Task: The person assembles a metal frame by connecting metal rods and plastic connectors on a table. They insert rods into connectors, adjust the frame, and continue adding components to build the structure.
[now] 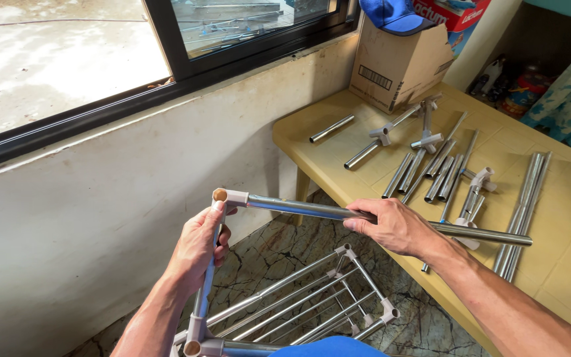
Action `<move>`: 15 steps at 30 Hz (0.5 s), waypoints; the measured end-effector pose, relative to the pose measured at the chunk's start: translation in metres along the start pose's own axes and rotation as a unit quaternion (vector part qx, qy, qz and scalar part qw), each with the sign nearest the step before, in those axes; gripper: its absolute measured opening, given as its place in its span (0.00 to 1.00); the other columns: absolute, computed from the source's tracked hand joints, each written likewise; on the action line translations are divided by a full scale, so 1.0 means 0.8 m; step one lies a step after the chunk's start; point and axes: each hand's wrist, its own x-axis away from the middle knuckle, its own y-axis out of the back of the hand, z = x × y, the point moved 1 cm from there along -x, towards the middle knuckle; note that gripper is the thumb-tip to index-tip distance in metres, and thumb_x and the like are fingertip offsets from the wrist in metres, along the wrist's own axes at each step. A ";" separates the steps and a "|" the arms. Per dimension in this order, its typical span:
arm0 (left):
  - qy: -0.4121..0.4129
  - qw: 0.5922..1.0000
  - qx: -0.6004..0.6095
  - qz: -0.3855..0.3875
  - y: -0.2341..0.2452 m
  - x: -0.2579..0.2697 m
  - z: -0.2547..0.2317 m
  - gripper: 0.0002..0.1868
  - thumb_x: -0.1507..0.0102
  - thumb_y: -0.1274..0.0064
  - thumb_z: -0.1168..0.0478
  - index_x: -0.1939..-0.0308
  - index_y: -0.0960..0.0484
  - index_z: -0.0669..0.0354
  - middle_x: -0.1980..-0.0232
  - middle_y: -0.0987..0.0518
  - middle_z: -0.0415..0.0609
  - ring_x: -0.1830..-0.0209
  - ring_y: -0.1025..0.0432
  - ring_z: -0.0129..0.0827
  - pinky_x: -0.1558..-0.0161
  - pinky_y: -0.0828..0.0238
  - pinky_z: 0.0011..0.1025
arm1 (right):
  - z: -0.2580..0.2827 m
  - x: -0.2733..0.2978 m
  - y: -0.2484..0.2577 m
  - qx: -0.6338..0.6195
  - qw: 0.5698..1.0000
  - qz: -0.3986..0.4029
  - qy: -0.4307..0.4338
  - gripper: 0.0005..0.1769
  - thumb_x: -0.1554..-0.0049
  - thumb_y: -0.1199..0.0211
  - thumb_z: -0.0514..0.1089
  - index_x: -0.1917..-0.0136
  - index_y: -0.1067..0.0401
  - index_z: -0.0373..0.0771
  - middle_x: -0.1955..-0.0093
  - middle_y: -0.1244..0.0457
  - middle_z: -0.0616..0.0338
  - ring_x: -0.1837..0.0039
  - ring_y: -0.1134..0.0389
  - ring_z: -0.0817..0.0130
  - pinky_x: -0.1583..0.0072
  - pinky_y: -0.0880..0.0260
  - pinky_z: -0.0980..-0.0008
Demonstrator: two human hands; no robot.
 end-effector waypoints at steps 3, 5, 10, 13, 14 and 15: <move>0.006 1.000 -0.007 0.001 -0.005 -0.001 -0.001 0.26 0.32 0.57 0.40 0.46 0.19 0.55 0.80 0.37 0.38 0.86 0.45 0.20 0.83 0.49 0.24 | 0.000 0.003 0.003 0.015 1.000 0.002 0.000 0.25 0.46 0.36 0.63 0.42 0.23 0.47 0.66 0.30 0.57 0.62 0.30 0.64 0.56 0.30 0.62; 0.011 1.000 -0.010 0.002 -0.006 -0.001 -0.001 0.26 0.32 0.57 0.40 0.46 0.19 0.55 0.80 0.37 0.37 0.86 0.45 0.20 0.83 0.49 0.24 | 0.000 0.005 0.003 0.016 1.000 0.000 0.004 0.25 0.46 0.36 0.63 0.43 0.23 0.47 0.66 0.30 0.57 0.63 0.30 0.65 0.56 0.31 0.61; 0.024 0.999 -0.014 -0.016 -0.008 0.003 -0.003 0.25 0.32 0.58 0.40 0.46 0.21 0.54 0.80 0.36 0.39 0.85 0.44 0.22 0.82 0.48 0.26 | 0.002 0.005 0.003 -0.005 1.000 -0.011 0.027 0.25 0.46 0.35 0.63 0.43 0.23 0.45 0.66 0.30 0.58 0.63 0.30 0.64 0.56 0.30 0.62; 0.023 0.999 -0.007 -0.025 -0.006 0.008 -0.002 0.24 0.32 0.58 0.40 0.47 0.23 0.54 0.79 0.36 0.40 0.85 0.44 0.24 0.81 0.48 0.27 | 0.004 0.002 0.003 -0.003 1.000 -0.001 0.019 0.24 0.46 0.35 0.62 0.44 0.23 0.46 0.67 0.31 0.55 0.63 0.31 0.62 0.56 0.30 0.62; 0.020 0.999 -0.003 -0.027 -0.005 0.011 -0.002 0.23 0.32 0.58 0.40 0.48 0.24 0.54 0.79 0.36 0.40 0.85 0.44 0.24 0.81 0.47 0.27 | 0.006 0.001 0.003 -0.002 0.999 -0.005 0.032 0.23 0.46 0.35 0.61 0.45 0.23 0.45 0.67 0.31 0.56 0.63 0.31 0.62 0.56 0.31 0.62; 0.021 0.999 -0.003 -0.032 -0.004 0.012 -0.001 0.23 0.32 0.58 0.40 0.48 0.25 0.54 0.79 0.36 0.40 0.85 0.44 0.24 0.80 0.47 0.27 | 0.009 -0.001 0.004 -0.002 0.999 -0.008 0.045 0.23 0.47 0.35 0.61 0.46 0.23 0.45 0.67 0.32 0.57 0.63 0.31 0.63 0.56 0.31 0.62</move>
